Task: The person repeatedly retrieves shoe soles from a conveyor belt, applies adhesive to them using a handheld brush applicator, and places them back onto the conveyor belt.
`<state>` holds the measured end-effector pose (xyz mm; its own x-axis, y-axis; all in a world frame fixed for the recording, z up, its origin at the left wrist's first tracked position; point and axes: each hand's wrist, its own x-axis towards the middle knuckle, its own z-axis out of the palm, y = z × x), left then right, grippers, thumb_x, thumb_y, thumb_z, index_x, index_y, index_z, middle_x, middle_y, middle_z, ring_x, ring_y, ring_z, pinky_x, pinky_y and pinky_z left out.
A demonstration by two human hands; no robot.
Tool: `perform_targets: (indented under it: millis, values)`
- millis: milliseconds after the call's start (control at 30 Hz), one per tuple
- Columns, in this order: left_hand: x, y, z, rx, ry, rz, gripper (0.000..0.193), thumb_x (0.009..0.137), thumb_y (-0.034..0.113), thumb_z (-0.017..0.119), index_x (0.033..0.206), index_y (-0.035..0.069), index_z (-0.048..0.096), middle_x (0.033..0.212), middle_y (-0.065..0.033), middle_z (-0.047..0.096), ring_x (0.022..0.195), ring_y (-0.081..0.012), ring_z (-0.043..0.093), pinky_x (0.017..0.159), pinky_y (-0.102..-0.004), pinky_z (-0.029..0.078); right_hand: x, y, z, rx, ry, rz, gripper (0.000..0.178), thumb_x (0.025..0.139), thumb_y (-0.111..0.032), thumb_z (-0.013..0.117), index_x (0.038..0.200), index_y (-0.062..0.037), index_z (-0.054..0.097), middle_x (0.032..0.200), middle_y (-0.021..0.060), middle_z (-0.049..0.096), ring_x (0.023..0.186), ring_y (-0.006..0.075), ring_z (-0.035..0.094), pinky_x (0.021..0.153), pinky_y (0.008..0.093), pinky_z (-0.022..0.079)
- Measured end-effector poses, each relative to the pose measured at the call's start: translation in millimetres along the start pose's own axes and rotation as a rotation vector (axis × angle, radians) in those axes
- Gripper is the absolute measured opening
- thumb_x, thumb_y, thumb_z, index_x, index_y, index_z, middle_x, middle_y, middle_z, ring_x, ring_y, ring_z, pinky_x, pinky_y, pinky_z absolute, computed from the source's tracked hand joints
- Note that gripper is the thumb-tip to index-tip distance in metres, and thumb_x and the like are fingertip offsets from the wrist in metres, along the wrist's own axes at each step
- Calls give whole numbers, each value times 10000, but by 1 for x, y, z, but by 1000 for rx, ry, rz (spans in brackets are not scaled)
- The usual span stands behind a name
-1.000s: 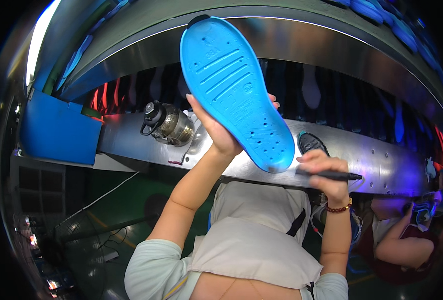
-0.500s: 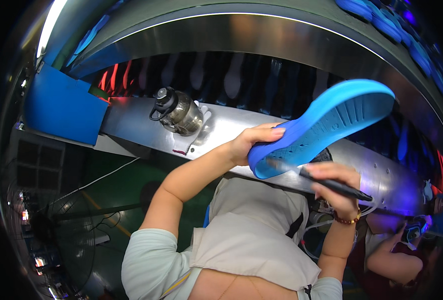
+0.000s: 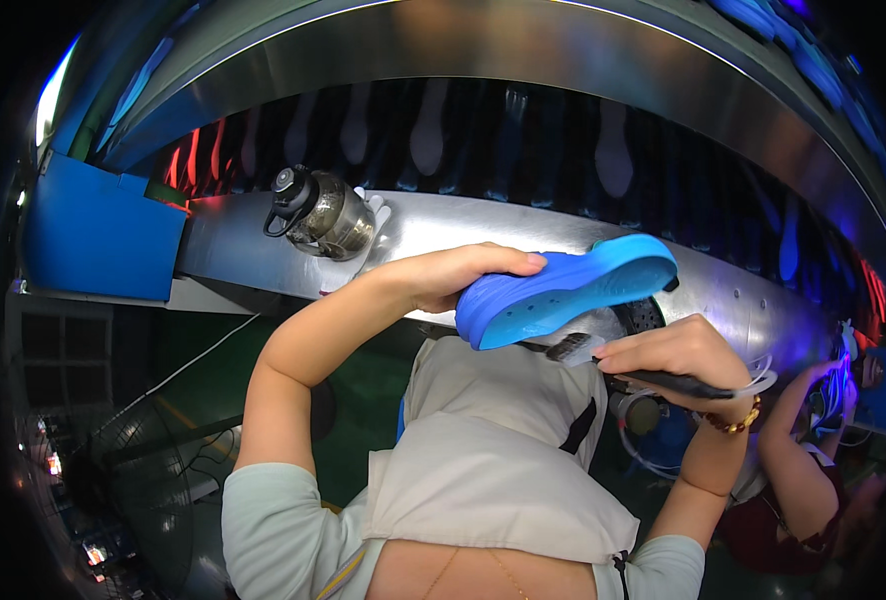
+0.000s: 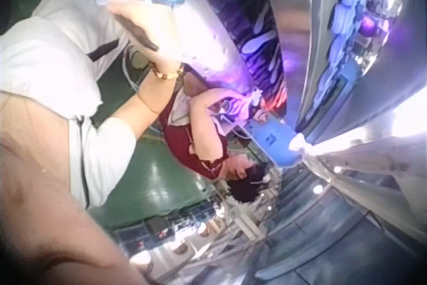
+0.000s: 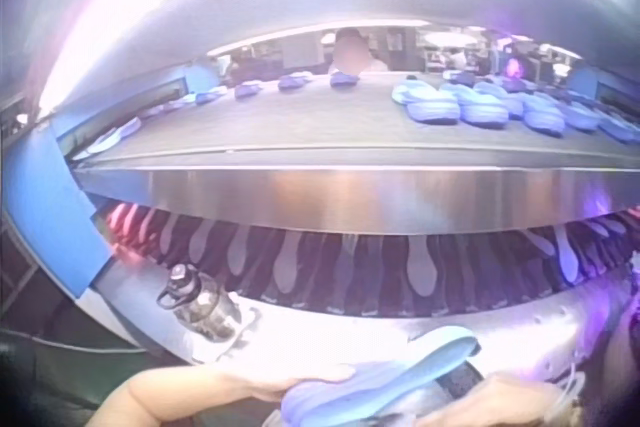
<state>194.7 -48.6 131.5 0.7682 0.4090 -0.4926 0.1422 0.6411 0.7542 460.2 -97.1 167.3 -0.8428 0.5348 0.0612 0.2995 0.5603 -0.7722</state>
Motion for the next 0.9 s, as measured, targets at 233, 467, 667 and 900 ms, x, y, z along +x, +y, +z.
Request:
perform_targets:
  millis: [233, 467, 667, 900]
  values:
    - [-4, -8, -6, -181, 104, 45, 570, 838, 332, 496, 1258, -40, 395, 1203, -199, 485, 1027, -245, 537, 886, -336, 429, -10, 22, 3, 133, 182, 2, 174, 722, 12, 628, 893, -15, 645, 970, 139, 638, 848, 243, 642, 747, 307, 511]
    - [-8, -8, -28, -222, 114, 220, 553, 820, 364, 523, 1210, -23, 460, 1133, -181, 533, 988, -230, 554, 848, -338, 460, -17, 43, 15, 311, 442, 101, 189, 717, 27, 647, 903, -6, 648, 961, 138, 642, 878, 217, 634, 790, 296, 499]
    - [6, -47, -63, -850, -60, 552, 823, 790, 691, 309, 1284, 37, 383, 1226, -148, 481, 1122, -269, 469, 971, -445, 342, -2, 7, 27, 319, 650, -150, 237, 635, 30, 689, 867, 17, 642, 867, 184, 646, 872, 257, 624, 767, 323, 496]
    - [85, -75, -26, -749, 17, 498, 931, 751, 758, 161, 1327, 39, 295, 1253, -215, 421, 1146, -347, 430, 978, -471, 331, 35, 53, 54, 424, 802, 302, 175, 718, -10, 657, 888, 30, 638, 823, 103, 653, 720, 93, 597, 641, 198, 469]
